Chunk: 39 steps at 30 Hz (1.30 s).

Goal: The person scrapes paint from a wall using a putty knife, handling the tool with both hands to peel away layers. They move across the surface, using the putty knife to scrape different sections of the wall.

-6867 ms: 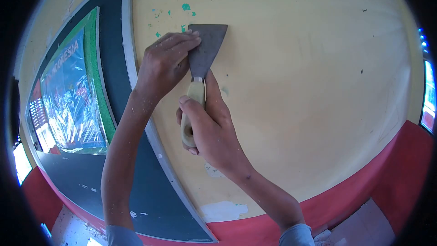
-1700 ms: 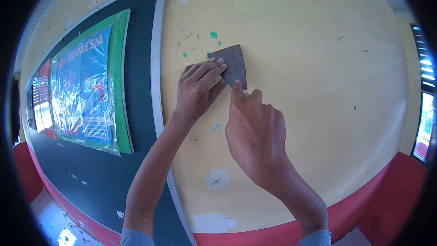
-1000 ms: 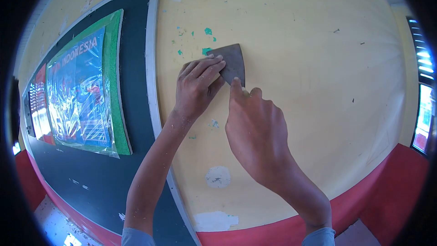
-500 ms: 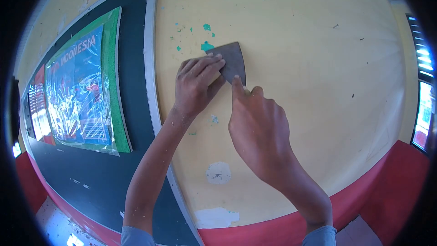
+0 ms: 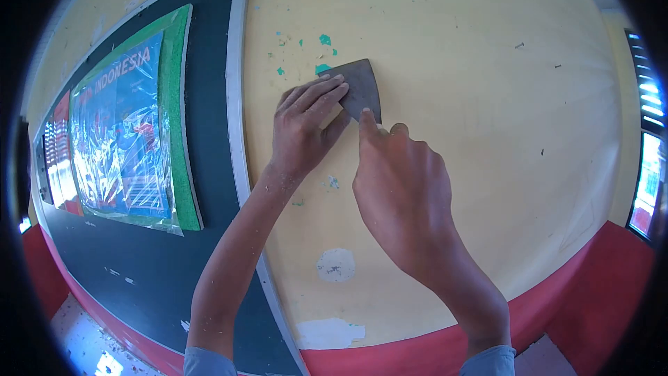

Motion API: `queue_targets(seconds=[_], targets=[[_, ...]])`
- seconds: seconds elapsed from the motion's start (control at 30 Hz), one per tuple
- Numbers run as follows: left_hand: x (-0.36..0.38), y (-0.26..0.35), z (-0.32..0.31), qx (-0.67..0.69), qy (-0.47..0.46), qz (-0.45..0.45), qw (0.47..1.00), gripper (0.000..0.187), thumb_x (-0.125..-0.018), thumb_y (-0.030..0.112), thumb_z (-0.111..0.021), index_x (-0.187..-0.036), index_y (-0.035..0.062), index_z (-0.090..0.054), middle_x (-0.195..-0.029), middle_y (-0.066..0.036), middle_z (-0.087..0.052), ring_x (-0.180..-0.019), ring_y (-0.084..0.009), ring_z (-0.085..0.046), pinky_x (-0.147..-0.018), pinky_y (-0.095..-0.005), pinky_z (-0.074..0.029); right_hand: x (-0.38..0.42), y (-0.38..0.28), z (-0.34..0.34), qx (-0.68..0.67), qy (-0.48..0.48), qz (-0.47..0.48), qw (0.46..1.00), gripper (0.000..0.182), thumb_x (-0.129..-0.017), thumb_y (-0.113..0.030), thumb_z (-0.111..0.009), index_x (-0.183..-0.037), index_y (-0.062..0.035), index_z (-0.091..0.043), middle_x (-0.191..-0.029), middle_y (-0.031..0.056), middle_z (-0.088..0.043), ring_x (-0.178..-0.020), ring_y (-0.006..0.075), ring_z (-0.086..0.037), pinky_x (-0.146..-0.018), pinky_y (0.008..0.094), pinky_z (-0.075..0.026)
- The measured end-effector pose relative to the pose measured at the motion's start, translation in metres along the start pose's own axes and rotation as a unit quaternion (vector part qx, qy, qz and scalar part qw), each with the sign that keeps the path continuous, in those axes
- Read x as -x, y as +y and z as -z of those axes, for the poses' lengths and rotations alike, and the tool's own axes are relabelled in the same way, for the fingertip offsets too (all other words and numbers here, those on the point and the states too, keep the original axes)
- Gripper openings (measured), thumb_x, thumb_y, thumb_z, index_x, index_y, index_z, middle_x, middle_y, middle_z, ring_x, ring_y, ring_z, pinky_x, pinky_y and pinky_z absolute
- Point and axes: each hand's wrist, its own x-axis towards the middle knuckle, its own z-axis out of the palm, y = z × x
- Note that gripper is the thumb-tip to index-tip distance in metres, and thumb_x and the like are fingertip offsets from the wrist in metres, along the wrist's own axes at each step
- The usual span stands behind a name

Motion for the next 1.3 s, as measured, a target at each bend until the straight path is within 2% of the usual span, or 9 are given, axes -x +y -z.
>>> queue_targets(seconds=[0.13,0.3,0.4,0.53,0.7,0.83,1.1,1.2,1.3], targets=[[-0.005,0.005,0.003,-0.002,0.002,0.017,1.0,0.04,-0.074,0.013,-0.077,-0.112,0.0078,-0.067,-0.12,-0.007,-0.066,-0.116,-0.0266,-0.06,-0.096,-0.0404,-0.047,-0.005,0.002,-0.002,0.013,0.012,0.008,1.0,0.044,-0.084,-0.001,-0.058,-0.127,0.0056,-0.055,-0.084,0.0211,-0.063,-0.068,0.0313,-0.068,-0.057,0.0374,-0.055],[-0.002,0.009,0.005,0.014,0.012,-0.029,0.999,0.038,-0.075,0.011,-0.077,-0.111,0.0088,-0.068,-0.117,-0.006,-0.067,-0.112,-0.0257,-0.061,-0.094,-0.04,-0.047,-0.007,0.003,-0.002,0.017,0.036,0.024,0.999,0.043,-0.084,-0.001,-0.057,-0.127,0.0054,-0.055,-0.084,0.0211,-0.063,-0.069,0.0313,-0.069,-0.058,0.0364,-0.055],[0.0,0.009,0.002,0.031,0.013,-0.037,0.999,0.035,-0.076,0.01,-0.076,-0.111,0.0089,-0.068,-0.115,-0.006,-0.067,-0.111,-0.0255,-0.062,-0.093,-0.04,-0.048,-0.005,0.002,-0.003,0.008,0.005,0.005,1.0,0.043,-0.084,-0.001,-0.056,-0.126,0.0059,-0.055,-0.085,0.0213,-0.063,-0.069,0.032,-0.069,-0.059,0.0371,-0.056],[-0.002,0.008,0.0,0.019,0.029,-0.022,0.999,0.034,-0.076,0.009,-0.075,-0.109,0.0087,-0.069,-0.112,-0.005,-0.068,-0.111,-0.0252,-0.063,-0.093,-0.04,-0.047,-0.008,0.004,-0.003,0.008,0.016,0.023,1.0,0.044,-0.084,0.0,-0.055,-0.128,0.0068,-0.054,-0.086,0.0219,-0.063,-0.068,0.033,-0.068,-0.06,0.0386,-0.056],[0.0,0.008,-0.005,0.014,0.02,-0.022,0.999,0.031,-0.079,0.013,-0.074,-0.109,0.0097,-0.067,-0.118,-0.004,-0.065,-0.115,-0.0239,-0.06,-0.095,-0.0416,-0.045,-0.005,0.006,0.002,-0.009,-0.023,0.001,1.0,0.047,-0.084,0.0,-0.055,-0.13,0.0061,-0.052,-0.087,0.0223,-0.062,-0.068,0.0336,-0.068,-0.059,0.0389,-0.056],[-0.001,0.005,-0.007,-0.007,0.033,-0.005,0.999,0.029,-0.08,0.011,-0.074,-0.108,0.0102,-0.068,-0.117,-0.004,-0.066,-0.114,-0.0234,-0.061,-0.093,-0.0409,-0.046,-0.011,0.009,-0.015,-0.01,0.027,0.021,0.999,0.047,-0.083,0.0,-0.055,-0.13,0.005,-0.053,-0.087,0.0226,-0.062,-0.068,0.0339,-0.068,-0.059,0.0396,-0.056],[0.004,0.015,0.003,0.028,0.014,-0.041,0.999,0.035,-0.07,0.008,-0.078,-0.104,0.0104,-0.07,-0.109,-0.003,-0.069,-0.103,-0.0219,-0.066,-0.087,-0.0377,-0.051,0.004,0.013,-0.014,-0.011,0.025,0.024,0.999,0.047,-0.084,-0.001,-0.057,-0.13,0.0044,-0.053,-0.085,0.0213,-0.062,-0.065,0.0322,-0.068,-0.059,0.0391,-0.055],[0.013,0.017,0.002,0.063,-0.003,-0.078,0.995,0.035,-0.068,0.009,-0.079,-0.103,0.0107,-0.07,-0.106,-0.002,-0.069,-0.099,-0.0213,-0.067,-0.082,-0.0362,-0.053,0.026,0.013,0.006,-0.007,-0.051,0.004,0.999,0.046,-0.085,-0.003,-0.059,-0.13,0.0025,-0.054,-0.083,0.0197,-0.061,-0.062,0.0304,-0.067,-0.056,0.0383,-0.054],[0.012,0.016,0.001,0.056,-0.003,-0.102,0.993,0.035,-0.068,0.01,-0.08,-0.101,0.0105,-0.07,-0.103,-0.002,-0.07,-0.096,-0.0208,-0.068,-0.079,-0.0346,-0.053,0.026,0.021,-0.001,-0.014,-0.018,0.018,1.0,0.045,-0.086,-0.005,-0.058,-0.13,0.0004,-0.055,-0.082,0.0183,-0.06,-0.059,0.0288,-0.065,-0.053,0.0375,-0.053]])
